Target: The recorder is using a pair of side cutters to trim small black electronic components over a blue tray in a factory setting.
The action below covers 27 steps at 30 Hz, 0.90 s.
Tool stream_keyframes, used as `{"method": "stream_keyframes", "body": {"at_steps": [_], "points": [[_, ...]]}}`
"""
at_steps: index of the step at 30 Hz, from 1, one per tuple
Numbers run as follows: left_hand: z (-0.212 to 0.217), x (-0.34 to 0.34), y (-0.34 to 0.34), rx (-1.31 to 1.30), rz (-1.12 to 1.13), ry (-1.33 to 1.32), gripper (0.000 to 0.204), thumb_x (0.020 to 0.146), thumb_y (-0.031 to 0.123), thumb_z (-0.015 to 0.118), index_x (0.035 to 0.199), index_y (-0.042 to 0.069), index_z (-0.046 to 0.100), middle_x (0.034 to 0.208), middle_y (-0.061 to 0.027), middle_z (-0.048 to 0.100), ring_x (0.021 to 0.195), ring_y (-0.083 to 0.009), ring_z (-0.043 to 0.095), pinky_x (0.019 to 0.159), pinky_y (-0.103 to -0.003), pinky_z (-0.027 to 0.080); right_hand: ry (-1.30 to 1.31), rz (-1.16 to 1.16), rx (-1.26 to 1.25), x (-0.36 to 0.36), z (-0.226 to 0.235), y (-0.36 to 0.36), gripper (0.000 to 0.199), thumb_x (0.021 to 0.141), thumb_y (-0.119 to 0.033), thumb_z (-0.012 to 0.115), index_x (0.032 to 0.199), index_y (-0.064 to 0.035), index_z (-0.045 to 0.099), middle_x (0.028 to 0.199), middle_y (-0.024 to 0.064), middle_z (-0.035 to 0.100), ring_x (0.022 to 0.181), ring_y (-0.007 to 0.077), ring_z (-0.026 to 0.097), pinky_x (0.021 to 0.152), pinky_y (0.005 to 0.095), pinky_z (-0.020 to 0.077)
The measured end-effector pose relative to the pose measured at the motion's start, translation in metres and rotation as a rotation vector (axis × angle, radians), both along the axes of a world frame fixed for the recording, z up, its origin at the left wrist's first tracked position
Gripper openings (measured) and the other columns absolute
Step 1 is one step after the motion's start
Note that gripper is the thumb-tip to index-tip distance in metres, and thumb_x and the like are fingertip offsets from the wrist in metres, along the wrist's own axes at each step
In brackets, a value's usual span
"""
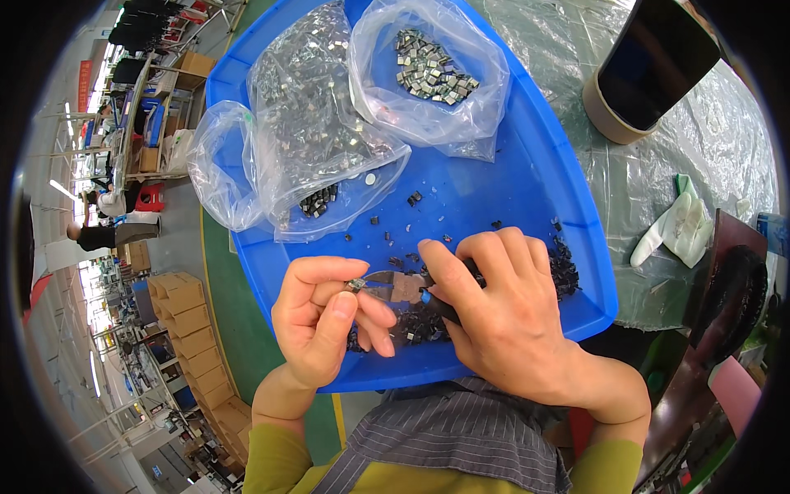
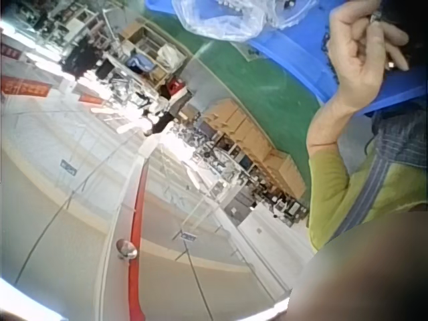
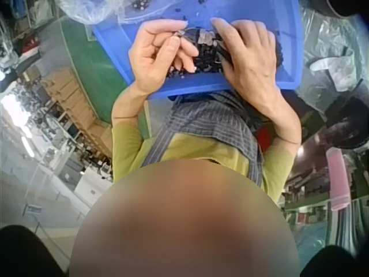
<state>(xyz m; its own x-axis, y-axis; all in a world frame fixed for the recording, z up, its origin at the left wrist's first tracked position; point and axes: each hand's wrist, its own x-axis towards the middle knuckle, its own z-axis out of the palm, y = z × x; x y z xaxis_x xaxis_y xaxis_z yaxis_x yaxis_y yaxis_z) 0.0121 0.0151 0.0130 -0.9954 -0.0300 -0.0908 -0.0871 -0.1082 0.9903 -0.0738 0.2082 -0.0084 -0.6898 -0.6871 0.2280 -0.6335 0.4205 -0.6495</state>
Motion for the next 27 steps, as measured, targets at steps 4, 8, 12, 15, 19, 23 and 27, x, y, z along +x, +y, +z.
{"method": "stream_keyframes", "body": {"at_steps": [4, 8, 12, 15, 19, 23, 27], "points": [[-0.0013, -0.0002, 0.0012, -0.033, -0.005, 0.014, 0.027, 0.1, 0.001, 0.045, 0.126, -0.003, 0.044, 0.092, -0.0147, 0.069, 0.068, -0.0133, 0.067, 0.052, -0.019, 0.045, -0.006, 0.011, 0.0, 0.0005, -0.0001, 0.0011, 0.067, 0.059, 0.005, 0.073, 0.123, -0.0053, 0.056, 0.097, 0.011, 0.052, 0.087, 0.03, 0.05, 0.075, 0.0411, 0.0384], [-0.0022, -0.0002, 0.0015, -0.062, -0.01, 0.034, 0.027, 0.099, 0.001, 0.045, 0.126, -0.003, 0.044, 0.092, -0.0149, 0.069, 0.068, -0.013, 0.067, 0.052, -0.019, 0.046, 0.003, 0.002, 0.012, 0.0013, -0.0009, 0.0005, 0.066, 0.06, 0.004, 0.073, 0.123, -0.0051, 0.056, 0.097, 0.0111, 0.051, 0.087, 0.03, 0.05, 0.075, 0.0412, 0.0383], [-0.0036, -0.0002, 0.0022, -0.094, 0.005, 0.035, 0.027, 0.099, -0.001, 0.045, 0.125, -0.004, 0.044, 0.091, -0.0154, 0.069, 0.067, -0.0136, 0.068, 0.053, -0.021, 0.048, 0.008, 0.0, 0.023, 0.0014, -0.0018, 0.0004, 0.063, 0.061, 0.003, 0.073, 0.122, -0.005, 0.057, 0.096, 0.0111, 0.051, 0.086, 0.0297, 0.05, 0.075, 0.041, 0.0382], [-0.0032, -0.0001, 0.0022, -0.126, -0.003, 0.056, 0.027, 0.098, -0.002, 0.045, 0.125, -0.005, 0.045, 0.09, -0.0158, 0.069, 0.067, -0.014, 0.068, 0.055, -0.022, 0.05, 0.005, 0.01, 0.032, 0.0017, -0.0017, 0.0013, 0.061, 0.063, 0.003, 0.073, 0.121, -0.005, 0.057, 0.094, 0.0108, 0.051, 0.085, 0.0293, 0.05, 0.074, 0.0413, 0.038], [-0.0041, 0.0001, 0.0023, -0.139, -0.003, 0.064, 0.027, 0.098, -0.002, 0.045, 0.124, -0.006, 0.045, 0.089, -0.0165, 0.069, 0.067, -0.0148, 0.068, 0.057, -0.023, 0.051, -0.022, 0.024, 0.058, 0.0023, -0.0016, 0.0012, 0.061, 0.063, 0.003, 0.073, 0.121, -0.0051, 0.057, 0.092, 0.0105, 0.05, 0.084, 0.0289, 0.05, 0.073, 0.0409, 0.0378], [-0.0031, 0.0002, 0.0038, -0.11, 0.0, 0.057, 0.027, 0.098, -0.002, 0.046, 0.125, -0.006, 0.044, 0.089, -0.0168, 0.068, 0.066, -0.0153, 0.068, 0.057, -0.023, 0.052, -0.05, 0.028, 0.032, 0.0033, -0.0034, 0.0005, 0.05, 0.068, -0.006, 0.074, 0.115, -0.0068, 0.058, 0.086, 0.0089, 0.048, 0.081, 0.0274, 0.049, 0.07, 0.0385, 0.0362], [-0.0019, 0.0007, 0.0033, -0.115, 0.002, 0.061, 0.027, 0.098, -0.003, 0.045, 0.125, -0.007, 0.045, 0.088, -0.0166, 0.068, 0.066, -0.0156, 0.068, 0.058, -0.024, 0.053, -0.149, 0.081, 0.023, 0.0026, -0.0013, 0.0007, 0.052, 0.067, -0.004, 0.074, 0.116, -0.0062, 0.057, 0.086, 0.0094, 0.048, 0.082, 0.0279, 0.049, 0.07, 0.0388, 0.0376]]}}
